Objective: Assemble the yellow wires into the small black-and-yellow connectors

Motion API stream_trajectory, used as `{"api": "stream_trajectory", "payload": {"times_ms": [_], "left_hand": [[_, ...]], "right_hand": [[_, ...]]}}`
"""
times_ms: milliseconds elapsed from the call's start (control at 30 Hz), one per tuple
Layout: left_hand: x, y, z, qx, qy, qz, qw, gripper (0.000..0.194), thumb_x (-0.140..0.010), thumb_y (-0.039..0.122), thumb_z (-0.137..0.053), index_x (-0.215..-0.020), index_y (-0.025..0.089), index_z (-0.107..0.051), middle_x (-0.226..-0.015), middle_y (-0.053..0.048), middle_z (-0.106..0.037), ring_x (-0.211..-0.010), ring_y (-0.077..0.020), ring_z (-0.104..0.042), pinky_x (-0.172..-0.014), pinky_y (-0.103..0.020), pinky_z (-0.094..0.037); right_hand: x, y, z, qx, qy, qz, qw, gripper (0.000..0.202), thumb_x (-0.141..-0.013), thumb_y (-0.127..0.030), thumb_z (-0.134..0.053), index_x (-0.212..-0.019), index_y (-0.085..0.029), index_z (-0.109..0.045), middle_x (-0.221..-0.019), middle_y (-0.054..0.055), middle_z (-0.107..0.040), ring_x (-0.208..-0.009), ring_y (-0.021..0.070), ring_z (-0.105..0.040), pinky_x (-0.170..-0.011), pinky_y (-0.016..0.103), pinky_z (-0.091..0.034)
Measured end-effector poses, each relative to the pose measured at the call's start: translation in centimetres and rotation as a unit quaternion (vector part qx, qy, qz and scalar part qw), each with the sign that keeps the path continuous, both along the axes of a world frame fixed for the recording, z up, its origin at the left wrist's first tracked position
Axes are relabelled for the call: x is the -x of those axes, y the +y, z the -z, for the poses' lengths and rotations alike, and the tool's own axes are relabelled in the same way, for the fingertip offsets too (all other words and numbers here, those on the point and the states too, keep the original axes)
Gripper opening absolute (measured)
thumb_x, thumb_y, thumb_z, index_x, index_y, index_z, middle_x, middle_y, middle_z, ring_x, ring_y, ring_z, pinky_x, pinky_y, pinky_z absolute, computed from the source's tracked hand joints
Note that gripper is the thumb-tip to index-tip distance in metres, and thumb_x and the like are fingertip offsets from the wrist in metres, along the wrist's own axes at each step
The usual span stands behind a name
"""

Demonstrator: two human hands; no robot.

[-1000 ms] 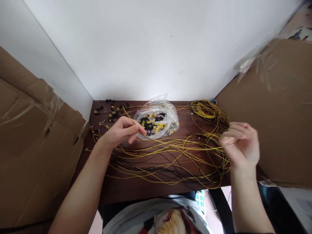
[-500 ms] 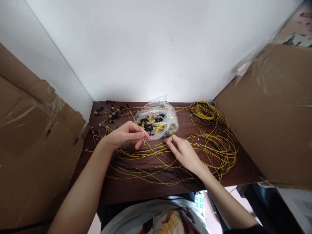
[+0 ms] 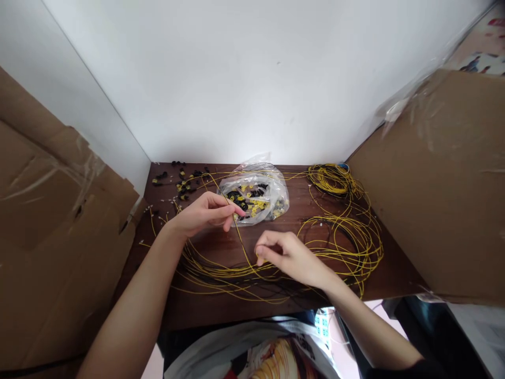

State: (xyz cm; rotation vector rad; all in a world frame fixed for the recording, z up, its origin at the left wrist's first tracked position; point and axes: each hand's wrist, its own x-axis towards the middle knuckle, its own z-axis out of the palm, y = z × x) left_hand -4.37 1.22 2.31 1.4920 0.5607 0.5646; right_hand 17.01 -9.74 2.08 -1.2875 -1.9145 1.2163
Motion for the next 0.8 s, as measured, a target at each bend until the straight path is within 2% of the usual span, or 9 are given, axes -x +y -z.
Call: {"api": "stream_trajectory", "payload": {"times_ms": [67,167,233,333,467,533,600,700,800], "left_hand": [[-0.1,0.0,0.0,0.008,-0.009,-0.009,1.000,0.027,-0.081,0.034,-0.061,-0.084,0.011,-0.073,-0.049,-0.004,-0.059,-0.039,-0.0046,-0.029,-0.039,-0.019,-0.022],[-0.2,0.0,-0.1,0.000,-0.004,-0.024,1.000,0.027,-0.080,0.034,-0.062,-0.075,0.011,-0.073,-0.050,-0.004,-0.058,-0.040,-0.0045,-0.030,-0.040,-0.019,-0.022],[-0.3,0.0,-0.1,-0.006,0.007,-0.026,1.000,0.026,-0.079,0.034,-0.062,-0.073,0.011,-0.073,-0.049,-0.003,-0.056,-0.041,-0.0046,-0.032,-0.040,-0.019,-0.023],[-0.5,-0.1,0.1,0.001,0.025,-0.015,1.000,0.026,-0.078,0.035,-0.064,-0.079,0.011,-0.073,-0.053,-0.003,-0.054,-0.042,-0.0045,-0.033,-0.040,-0.018,-0.022],[-1.1,-0.4,0.2,-0.002,0.028,0.003,1.000,0.028,-0.078,0.036,-0.063,-0.079,0.010,-0.072,-0.076,-0.008,-0.060,-0.046,-0.0031,-0.034,-0.038,-0.016,-0.023],[-1.4,-0.5,0.1,-0.020,0.037,0.010,0.999,0.028,-0.079,0.036,-0.061,-0.079,0.011,-0.071,-0.083,-0.009,-0.061,-0.048,-0.0034,-0.037,-0.040,-0.015,-0.030],[-1.7,-0.7,0.1,-0.033,0.052,0.006,0.998,0.027,-0.080,0.037,-0.059,-0.080,0.012,-0.071,-0.080,-0.008,-0.061,-0.053,-0.0059,-0.044,-0.043,-0.016,-0.039],[-2.4,-0.8,0.5,-0.036,0.056,-0.039,0.997,0.026,-0.079,0.036,-0.060,-0.080,0.012,-0.068,-0.072,-0.006,-0.062,-0.056,-0.0089,-0.052,-0.047,-0.018,-0.047],[-3.2,-0.8,1.3,-0.034,0.034,-0.123,0.991,0.022,-0.076,0.032,-0.064,-0.083,0.012,-0.064,-0.068,-0.003,-0.062,-0.048,-0.0068,-0.051,-0.045,-0.018,-0.046]], "right_hand": [[-0.5,0.9,-1.1,0.002,0.063,0.047,0.997,0.020,-0.088,-0.031,-0.049,-0.076,-0.017,-0.057,-0.063,-0.001,-0.063,-0.059,0.0098,-0.052,-0.060,0.023,-0.038],[-1.5,2.4,-3.0,-0.024,0.126,0.117,0.985,0.021,-0.086,-0.034,-0.053,-0.074,-0.017,-0.058,-0.052,-0.005,-0.053,-0.052,0.0079,-0.045,-0.056,0.022,-0.037],[-2.0,3.3,-4.0,-0.037,0.138,0.151,0.978,0.020,-0.084,-0.035,-0.056,-0.077,-0.018,-0.062,-0.050,-0.005,-0.050,-0.049,0.0070,-0.043,-0.054,0.022,-0.036],[-2.5,4.7,-4.4,-0.039,0.121,0.165,0.978,0.019,-0.076,-0.037,-0.064,-0.074,-0.018,-0.066,-0.056,-0.003,-0.055,-0.051,0.0075,-0.046,-0.053,0.023,-0.038],[-2.5,6.3,-2.7,-0.027,0.113,0.115,0.987,0.020,-0.074,-0.038,-0.067,-0.070,-0.018,-0.069,-0.062,0.000,-0.063,-0.059,0.0101,-0.054,-0.061,0.026,-0.044],[-2.3,6.9,-1.4,-0.015,0.131,0.118,0.984,0.019,-0.071,-0.037,-0.069,-0.075,-0.019,-0.071,-0.074,0.003,-0.069,-0.066,0.0118,-0.058,-0.066,0.028,-0.047],[-2.0,7.2,-0.3,-0.003,0.150,0.131,0.980,0.020,-0.069,-0.037,-0.071,-0.077,-0.019,-0.072,-0.082,0.004,-0.071,-0.072,0.0135,-0.062,-0.071,0.030,-0.049],[-1.7,7.4,0.9,-0.001,0.179,0.149,0.973,0.021,-0.066,-0.037,-0.072,-0.073,-0.017,-0.072,-0.079,0.004,-0.071,-0.073,0.0144,-0.063,-0.074,0.031,-0.049],[-1.5,7.4,1.5,-0.015,0.185,0.165,0.969,0.022,-0.067,-0.038,-0.072,-0.074,-0.016,-0.071,-0.072,0.003,-0.070,-0.068,0.0132,-0.061,-0.070,0.030,-0.048]]}}
